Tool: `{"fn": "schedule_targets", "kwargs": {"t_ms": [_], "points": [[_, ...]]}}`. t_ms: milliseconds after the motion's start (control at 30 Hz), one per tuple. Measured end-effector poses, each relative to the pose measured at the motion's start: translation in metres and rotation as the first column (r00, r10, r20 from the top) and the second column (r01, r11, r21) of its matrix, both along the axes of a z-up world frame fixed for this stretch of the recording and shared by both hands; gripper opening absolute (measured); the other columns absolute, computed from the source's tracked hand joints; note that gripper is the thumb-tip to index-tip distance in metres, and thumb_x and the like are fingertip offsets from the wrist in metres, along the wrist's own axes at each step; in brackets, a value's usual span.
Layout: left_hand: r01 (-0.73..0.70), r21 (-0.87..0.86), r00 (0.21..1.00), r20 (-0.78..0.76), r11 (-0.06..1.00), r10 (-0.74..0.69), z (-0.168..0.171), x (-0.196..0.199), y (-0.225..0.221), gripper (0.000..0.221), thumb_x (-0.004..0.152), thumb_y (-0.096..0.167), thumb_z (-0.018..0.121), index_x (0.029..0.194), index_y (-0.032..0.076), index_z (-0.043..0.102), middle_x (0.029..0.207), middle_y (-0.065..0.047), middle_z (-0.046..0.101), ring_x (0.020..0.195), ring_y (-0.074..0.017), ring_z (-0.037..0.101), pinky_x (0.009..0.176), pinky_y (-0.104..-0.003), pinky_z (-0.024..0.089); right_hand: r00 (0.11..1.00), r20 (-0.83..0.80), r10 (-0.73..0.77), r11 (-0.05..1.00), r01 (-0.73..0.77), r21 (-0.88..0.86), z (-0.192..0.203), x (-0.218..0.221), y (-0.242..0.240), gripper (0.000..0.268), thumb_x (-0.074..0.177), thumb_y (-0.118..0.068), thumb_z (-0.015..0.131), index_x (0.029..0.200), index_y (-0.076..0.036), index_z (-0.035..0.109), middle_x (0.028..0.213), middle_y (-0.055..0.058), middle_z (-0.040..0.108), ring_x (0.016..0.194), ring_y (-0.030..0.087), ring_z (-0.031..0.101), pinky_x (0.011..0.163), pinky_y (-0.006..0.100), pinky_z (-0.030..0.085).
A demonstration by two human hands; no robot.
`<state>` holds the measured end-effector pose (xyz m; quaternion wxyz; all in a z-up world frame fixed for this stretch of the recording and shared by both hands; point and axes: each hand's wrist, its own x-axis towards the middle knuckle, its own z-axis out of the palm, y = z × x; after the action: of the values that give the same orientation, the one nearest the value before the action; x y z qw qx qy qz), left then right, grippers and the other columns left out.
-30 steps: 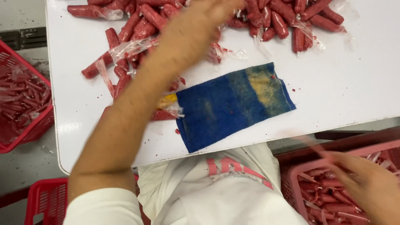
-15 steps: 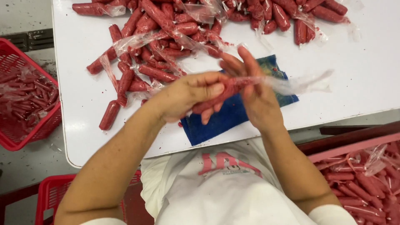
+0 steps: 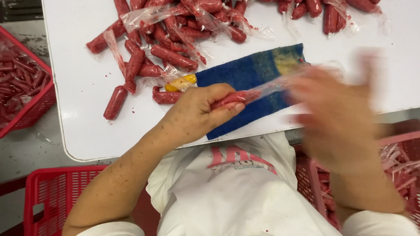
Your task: The person removes plastic wrappers from red sausage-like objects by hand, one at a time, and places the unwrapped items into a pink basket.
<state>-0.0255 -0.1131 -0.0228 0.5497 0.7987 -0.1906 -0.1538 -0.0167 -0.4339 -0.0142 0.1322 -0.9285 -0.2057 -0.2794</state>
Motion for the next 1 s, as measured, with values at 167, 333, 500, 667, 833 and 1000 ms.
{"fn": "schedule_targets", "kwargs": {"t_ms": [167, 333, 500, 667, 833, 1000], "points": [[0.002, 0.017, 0.999, -0.051, 1.0, -0.001, 0.009, 0.0, 0.0, 0.023, 0.095, 0.029, 0.063, 0.076, 0.019, 0.055, 0.065, 0.007, 0.053, 0.061, -0.0076, 0.048, 0.058, -0.027, 0.04, 0.873, -0.181, 0.453, 0.773, -0.485, -0.408, 0.033, -0.002, 0.098, 0.028, 0.109, -0.01, 0.052, 0.133, -0.001, 0.062, 0.1, 0.008, 0.064, 0.09, 0.027, 0.063, 0.122, 0.057, 0.023], [-0.058, -0.041, 0.994, -0.097, 0.997, 0.054, -0.003, -0.009, 0.01, 0.029, 0.094, 0.031, 0.067, 0.073, 0.018, 0.05, 0.066, 0.008, 0.047, 0.063, -0.0077, 0.044, 0.059, -0.026, 0.039, 0.895, -0.14, 0.423, 0.79, -0.441, -0.426, 0.027, -0.004, 0.119, 0.022, 0.098, 0.004, 0.047, 0.105, -0.01, 0.063, 0.085, 0.002, 0.05, 0.082, 0.024, 0.052, 0.112, 0.048, 0.027], [-0.041, 0.1, 0.995, -0.081, 0.994, 0.05, -0.013, -0.011, 0.025, 0.03, 0.092, 0.036, 0.064, 0.078, 0.017, 0.046, 0.07, 0.002, 0.053, 0.067, -0.018, 0.051, 0.061, -0.035, 0.04, 0.866, -0.098, 0.491, 0.801, -0.493, -0.34, -0.013, 0.009, 0.131, 0.023, 0.096, 0.008, 0.046, 0.096, -0.011, 0.059, 0.098, 0.004, 0.055, 0.093, 0.029, 0.053, 0.115, 0.064, 0.016], [-0.162, 0.092, 0.957, 0.257, 0.983, 0.133, -0.065, -0.014, 0.024, 0.068, 0.078, 0.026, 0.08, 0.132, 0.0, 0.046, 0.128, -0.019, 0.06, 0.12, -0.0362, 0.058, 0.1, -0.046, 0.046, 0.805, -0.099, 0.584, 0.753, -0.584, -0.304, -0.079, 0.026, 0.135, 0.023, 0.112, -0.014, 0.049, 0.096, -0.02, 0.064, 0.117, 0.001, 0.065, 0.137, 0.031, 0.06, 0.108, 0.082, -0.003], [-0.076, 0.003, 0.99, -0.118, 0.997, 0.076, -0.005, -0.009, 0.049, 0.008, 0.083, 0.01, 0.054, 0.091, 0.012, 0.056, 0.074, -0.008, 0.07, 0.067, -0.0287, 0.067, 0.062, -0.039, 0.047, 0.597, 0.085, 0.797, 0.491, -0.561, -0.666, -0.008, 0.065, 0.145, 0.032, 0.117, -0.05, 0.053, 0.107, -0.028, 0.074, 0.111, -0.019, 0.056, 0.141, 0.016, 0.052, 0.107, 0.076, -0.031], [0.188, 0.079, 0.909, -0.391, 0.979, -0.143, 0.027, -0.016, 0.101, 0.016, 0.086, 0.016, 0.057, 0.098, 0.022, 0.067, 0.074, 0.007, 0.062, 0.066, -0.0103, 0.056, 0.063, -0.027, 0.045, 0.374, 0.053, 0.926, 0.263, -0.536, -0.802, 0.032, 0.101, 0.126, 0.139, 0.105, -0.124, 0.05, 0.109, 0.013, 0.072, 0.115, 0.012, 0.066, 0.117, 0.031, 0.074, 0.093, 0.059, 0.003]]}}
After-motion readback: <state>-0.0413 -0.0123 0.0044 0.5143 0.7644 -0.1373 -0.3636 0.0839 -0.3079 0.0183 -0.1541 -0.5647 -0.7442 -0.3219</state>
